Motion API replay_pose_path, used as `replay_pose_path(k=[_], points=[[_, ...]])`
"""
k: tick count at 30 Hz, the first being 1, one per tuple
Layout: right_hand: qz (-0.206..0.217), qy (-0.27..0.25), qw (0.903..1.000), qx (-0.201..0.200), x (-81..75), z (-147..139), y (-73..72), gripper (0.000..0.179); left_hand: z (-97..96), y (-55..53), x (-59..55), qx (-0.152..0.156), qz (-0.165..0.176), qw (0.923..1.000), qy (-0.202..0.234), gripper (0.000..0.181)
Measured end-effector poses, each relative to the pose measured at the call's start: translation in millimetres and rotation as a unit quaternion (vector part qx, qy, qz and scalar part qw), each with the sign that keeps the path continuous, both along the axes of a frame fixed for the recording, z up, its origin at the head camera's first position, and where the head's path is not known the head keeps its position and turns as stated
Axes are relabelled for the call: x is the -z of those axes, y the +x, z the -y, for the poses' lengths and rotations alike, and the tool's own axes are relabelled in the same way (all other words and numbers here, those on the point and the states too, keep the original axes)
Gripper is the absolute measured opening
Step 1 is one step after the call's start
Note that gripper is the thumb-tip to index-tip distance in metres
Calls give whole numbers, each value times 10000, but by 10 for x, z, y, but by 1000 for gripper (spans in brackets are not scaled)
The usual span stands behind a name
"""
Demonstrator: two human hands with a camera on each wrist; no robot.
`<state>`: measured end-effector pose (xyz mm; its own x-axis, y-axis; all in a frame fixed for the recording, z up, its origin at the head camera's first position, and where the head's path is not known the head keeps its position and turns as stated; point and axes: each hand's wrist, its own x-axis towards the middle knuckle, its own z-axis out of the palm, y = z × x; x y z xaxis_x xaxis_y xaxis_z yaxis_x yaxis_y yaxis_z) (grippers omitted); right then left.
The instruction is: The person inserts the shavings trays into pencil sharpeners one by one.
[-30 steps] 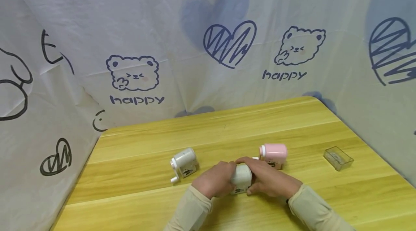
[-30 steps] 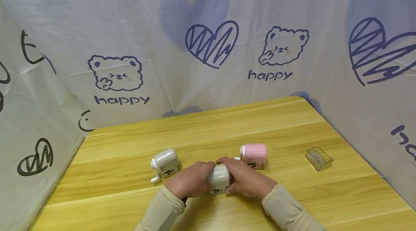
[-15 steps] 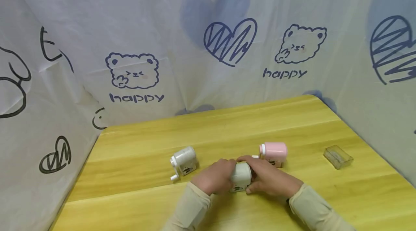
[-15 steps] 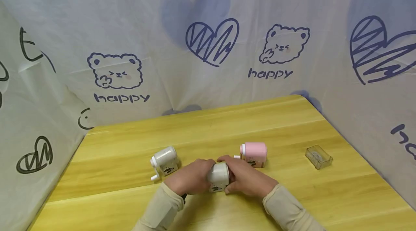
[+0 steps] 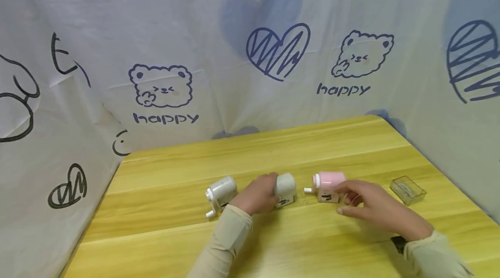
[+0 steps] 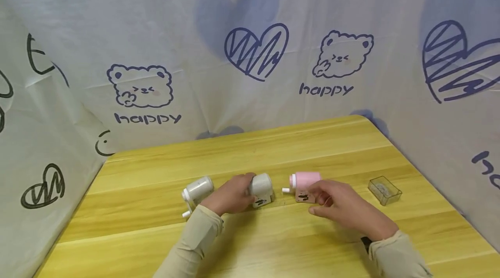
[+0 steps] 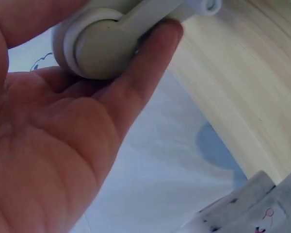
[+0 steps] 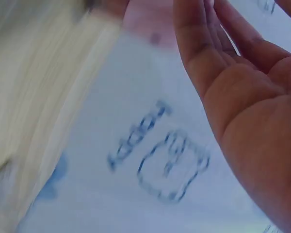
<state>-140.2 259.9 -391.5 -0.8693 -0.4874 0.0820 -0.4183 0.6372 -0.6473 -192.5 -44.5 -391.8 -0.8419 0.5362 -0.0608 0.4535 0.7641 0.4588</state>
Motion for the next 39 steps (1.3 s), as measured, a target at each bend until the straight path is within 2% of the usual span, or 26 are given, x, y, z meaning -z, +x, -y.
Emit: replay_pose_path(k=[4,7,10,13,17,20,23,25,30,35,39], points=[[-289,379,9955,815,-2,-326,-7,44,53,15,-7,-113,-157,9998,-63,64],[-378,756,9856,1467,15,-604,-38,51,156,60,-78,-400,-653,9965,-338,88],[-354,1154,9729,1972,62,-920,-68,66,325,73,-178,-870,-1149,9878,-588,97],[-156,1459,9583,2452,141,-1182,-82,82,521,70,-251,-1300,-1240,9802,-832,91],[125,1676,9403,2959,259,-1335,-83,94,755,70,-307,-1581,-844,9784,-1030,55],[318,1831,9356,3003,313,-1369,-87,97,878,58,-326,-1659,-475,9814,-838,31],[524,1989,9374,2809,323,-1397,-102,95,948,44,-322,-1688,-208,9838,-565,26],[680,2047,9387,2690,323,-1405,-115,92,972,44,-312,-1727,-77,9834,-559,24],[1047,1871,9412,2610,333,-1396,-122,88,1018,55,-303,-1759,186,9820,-671,22],[1065,1747,9414,2681,354,-1387,-113,84,1053,132,-376,-1472,274,9862,-712,30],[1106,1551,9441,2689,348,-1383,-99,85,996,233,-466,-1268,589,9891,-454,40]])
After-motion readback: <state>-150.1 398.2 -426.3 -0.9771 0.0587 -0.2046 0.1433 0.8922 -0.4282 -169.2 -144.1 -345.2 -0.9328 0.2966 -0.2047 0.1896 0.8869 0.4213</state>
